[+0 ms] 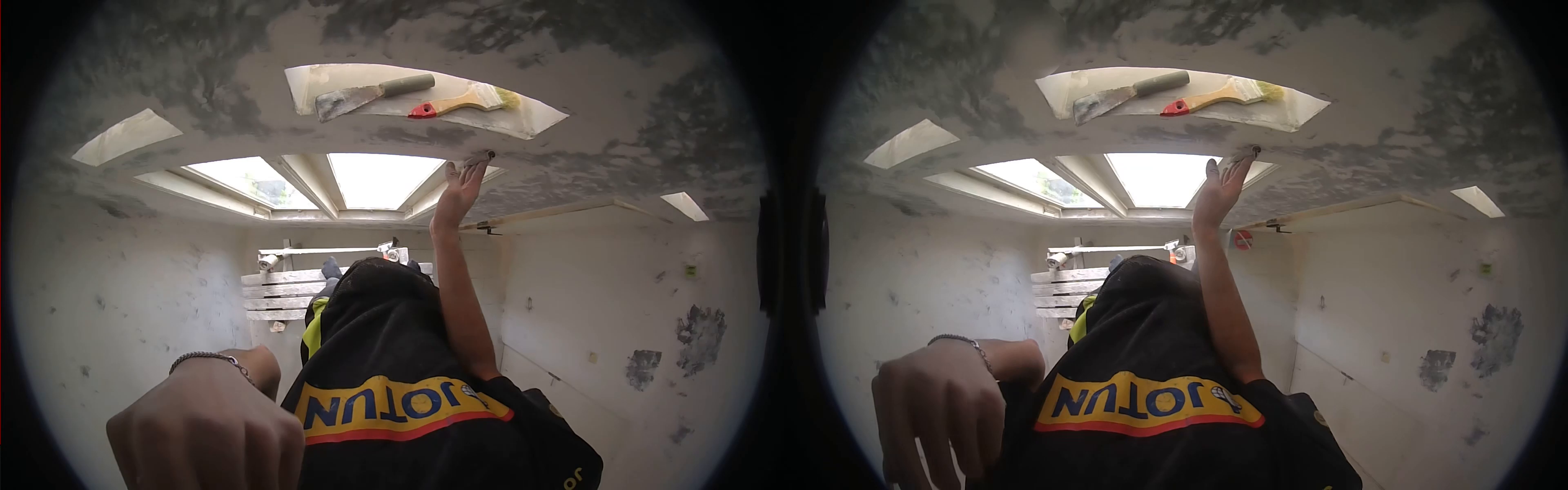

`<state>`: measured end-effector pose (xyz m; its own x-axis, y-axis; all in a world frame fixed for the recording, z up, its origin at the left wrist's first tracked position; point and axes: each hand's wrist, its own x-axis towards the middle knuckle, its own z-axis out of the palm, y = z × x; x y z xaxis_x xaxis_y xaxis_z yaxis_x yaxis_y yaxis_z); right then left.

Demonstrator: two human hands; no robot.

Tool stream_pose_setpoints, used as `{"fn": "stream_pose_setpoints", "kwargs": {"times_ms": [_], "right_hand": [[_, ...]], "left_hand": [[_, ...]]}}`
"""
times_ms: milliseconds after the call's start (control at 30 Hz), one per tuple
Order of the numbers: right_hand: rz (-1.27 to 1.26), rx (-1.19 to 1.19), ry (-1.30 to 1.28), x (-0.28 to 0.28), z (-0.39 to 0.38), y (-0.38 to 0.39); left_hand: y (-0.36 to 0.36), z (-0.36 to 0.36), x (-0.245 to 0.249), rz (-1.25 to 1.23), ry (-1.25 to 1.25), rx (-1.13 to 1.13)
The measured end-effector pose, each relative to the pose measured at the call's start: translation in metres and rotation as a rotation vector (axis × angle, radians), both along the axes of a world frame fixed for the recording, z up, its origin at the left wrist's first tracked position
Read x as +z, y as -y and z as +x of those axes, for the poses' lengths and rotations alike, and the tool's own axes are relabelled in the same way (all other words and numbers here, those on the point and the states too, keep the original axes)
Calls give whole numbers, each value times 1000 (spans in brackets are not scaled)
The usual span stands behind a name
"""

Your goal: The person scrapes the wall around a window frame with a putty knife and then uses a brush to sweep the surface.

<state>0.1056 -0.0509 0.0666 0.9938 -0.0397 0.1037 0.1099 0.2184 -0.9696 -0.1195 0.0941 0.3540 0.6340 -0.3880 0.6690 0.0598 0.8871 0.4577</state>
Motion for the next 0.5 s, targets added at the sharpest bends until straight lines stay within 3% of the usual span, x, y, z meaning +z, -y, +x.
{"fn": "stream_pose_setpoints", "kwargs": {"times_ms": [33, 100, 133, 167, 200, 233, 300, 433, 500], "right_hand": [[-16, 4, 16, -5, 1, -4], [-33, 57, 68, -14, -4, -11], [-176, 60, 75, -12, -11, -18], [-148, 102, -19, -7, -22, -26], [-191, 118, 72, -4, -30, -33], [-249, 116, 117, 5, -34, -35], [-52, 102, 58, 8, -26, -33], [-97, -36, 72, 4, -11, -27], [-125, -132, 43, 7, 6, -19]], "left_hand": [[1, -6, -10, 5, -1, -14], [0, -25, -37, 122, -134, 828], [-13, 5, -38, 185, 30, 592], [-25, 37, -38, 242, 194, 349], [-26, 7, -66, 155, -85, 706], [-21, 15, -65, 110, -174, 759], [-29, 9, -87, 67, -390, 1005], [-27, 5, -95, 314, -459, 1054], [-15, 8, -104, 401, -803, 1379]]}}
